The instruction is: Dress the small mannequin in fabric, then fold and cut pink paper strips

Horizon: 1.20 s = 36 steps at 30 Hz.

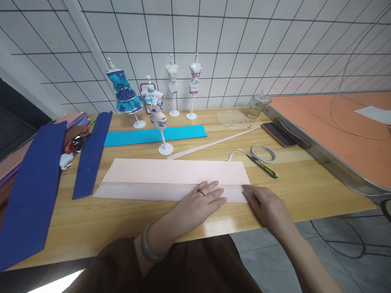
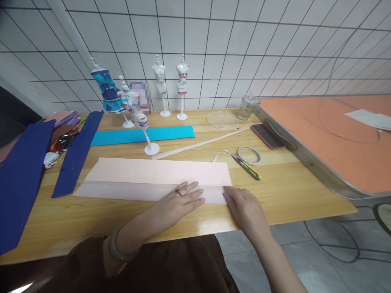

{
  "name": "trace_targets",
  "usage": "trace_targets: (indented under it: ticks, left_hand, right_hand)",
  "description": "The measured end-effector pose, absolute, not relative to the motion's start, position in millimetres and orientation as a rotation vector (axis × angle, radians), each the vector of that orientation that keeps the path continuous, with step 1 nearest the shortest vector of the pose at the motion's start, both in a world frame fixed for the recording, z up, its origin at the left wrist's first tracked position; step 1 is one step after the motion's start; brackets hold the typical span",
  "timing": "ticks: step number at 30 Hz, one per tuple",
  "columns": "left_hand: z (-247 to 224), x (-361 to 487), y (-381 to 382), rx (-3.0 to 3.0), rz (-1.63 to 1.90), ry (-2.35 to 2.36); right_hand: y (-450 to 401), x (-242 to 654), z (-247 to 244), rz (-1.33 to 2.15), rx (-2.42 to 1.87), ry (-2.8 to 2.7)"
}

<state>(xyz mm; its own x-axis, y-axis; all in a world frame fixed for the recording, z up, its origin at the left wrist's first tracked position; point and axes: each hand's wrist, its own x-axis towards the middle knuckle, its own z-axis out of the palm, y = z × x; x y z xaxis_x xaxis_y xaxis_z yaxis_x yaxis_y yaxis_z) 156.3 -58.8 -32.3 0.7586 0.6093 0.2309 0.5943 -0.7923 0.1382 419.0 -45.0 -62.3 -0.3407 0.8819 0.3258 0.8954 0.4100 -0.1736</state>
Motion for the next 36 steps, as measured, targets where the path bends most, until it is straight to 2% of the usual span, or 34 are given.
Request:
trace_targets:
  ticks: [7, 10, 13, 18, 27, 36]
  left_hand:
    - [-33.6, 163.1, -60.6, 2.892, 0.367, 0.983]
    - [-33.0, 162.6, -61.6, 2.896, 0.363, 0.997]
    - [-34.3, 162.5, -62.1, 2.913, 0.374, 1.006]
    - [-39.6, 163.8, -61.6, 2.933, 0.384, 1.002]
    - [-40.5, 162.1, -62.3, 2.924, 0.372, 0.995]
    - [-37.8, 162.1, -62.4, 2.910, 0.396, 0.995]
  right_hand:
    - [-45.3, 423.7, -63.8, -0.079, -1.537, -2.256]
    - [-53.7, 421.1, -63.4, -0.219, -1.517, -2.177]
    - [-73.0, 404.5, -61.2, -0.253, -1.352, -2.158]
    - [-106.6, 360.7, -58.6, -0.117, -1.027, -2.449]
    - [-114.7, 364.3, -65.8, -0.358, -1.274, -2.485]
    - [-120.1, 390.1, -70.4, -0.440, -1.555, -2.275]
